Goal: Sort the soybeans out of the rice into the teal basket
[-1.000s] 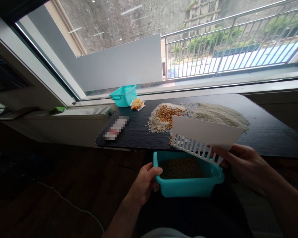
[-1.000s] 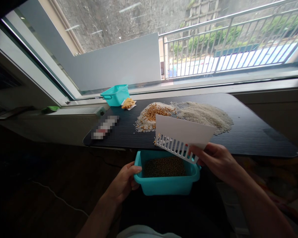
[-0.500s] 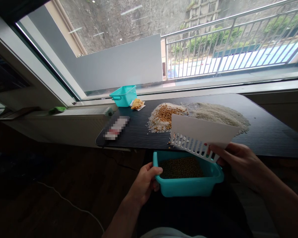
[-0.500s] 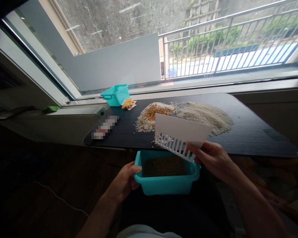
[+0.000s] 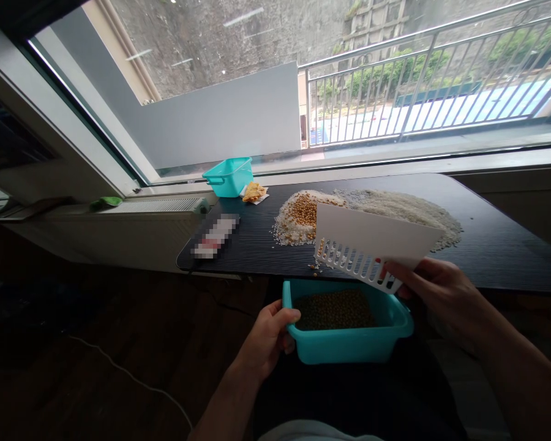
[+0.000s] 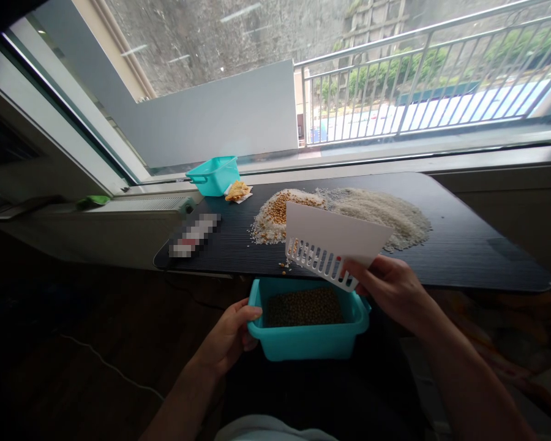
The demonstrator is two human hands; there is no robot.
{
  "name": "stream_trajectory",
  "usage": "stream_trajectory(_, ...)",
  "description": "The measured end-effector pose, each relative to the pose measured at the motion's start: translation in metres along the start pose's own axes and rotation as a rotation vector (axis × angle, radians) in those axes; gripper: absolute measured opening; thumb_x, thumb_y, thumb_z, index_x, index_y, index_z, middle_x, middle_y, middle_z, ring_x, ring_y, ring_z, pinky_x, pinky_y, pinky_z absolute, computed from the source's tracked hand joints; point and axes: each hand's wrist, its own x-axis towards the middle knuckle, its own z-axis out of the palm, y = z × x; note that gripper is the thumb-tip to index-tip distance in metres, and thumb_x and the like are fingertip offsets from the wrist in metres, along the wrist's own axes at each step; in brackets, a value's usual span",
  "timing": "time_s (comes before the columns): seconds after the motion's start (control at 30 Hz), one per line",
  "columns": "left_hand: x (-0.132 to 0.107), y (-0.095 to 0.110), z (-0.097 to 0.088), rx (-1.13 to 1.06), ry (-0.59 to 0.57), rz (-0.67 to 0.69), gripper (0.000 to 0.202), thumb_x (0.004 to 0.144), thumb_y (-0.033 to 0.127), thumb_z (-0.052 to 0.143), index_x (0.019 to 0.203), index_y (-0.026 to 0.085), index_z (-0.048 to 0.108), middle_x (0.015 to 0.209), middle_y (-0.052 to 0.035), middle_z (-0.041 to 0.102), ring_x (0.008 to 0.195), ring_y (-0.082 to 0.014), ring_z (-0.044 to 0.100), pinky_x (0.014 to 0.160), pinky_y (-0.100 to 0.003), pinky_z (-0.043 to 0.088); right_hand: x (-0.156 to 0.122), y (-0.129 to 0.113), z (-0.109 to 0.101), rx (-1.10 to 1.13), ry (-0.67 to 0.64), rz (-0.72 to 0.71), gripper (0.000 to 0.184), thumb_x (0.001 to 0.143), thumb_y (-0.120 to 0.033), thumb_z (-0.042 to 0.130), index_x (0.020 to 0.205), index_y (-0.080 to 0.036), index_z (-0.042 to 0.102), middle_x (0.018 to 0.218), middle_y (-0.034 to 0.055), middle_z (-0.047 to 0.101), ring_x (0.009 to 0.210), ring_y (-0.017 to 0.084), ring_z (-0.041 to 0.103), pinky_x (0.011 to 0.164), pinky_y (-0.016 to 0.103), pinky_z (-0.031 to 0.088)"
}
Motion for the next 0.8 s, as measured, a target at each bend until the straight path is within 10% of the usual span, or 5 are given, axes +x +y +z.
stream_trajectory(0.8,0.0011,-0.0031,-0.0026,-0.020,-0.010,-0.004,0.031,0.062,0.034,0.080,0.066,0.019,0.052,0.043,0.0104,0.040,0.037,-0.0042,0.030,0.038,-0.019,0.021,-0.0014,0.0011,-0.0002,0.003,-0.029,0.045,0.061,0.048,-0.075,0.080,0.067,-0.017,0.077,0.051,0.0025,0.059,0.049,0.014,0.048,0.044,0.027,0.036)
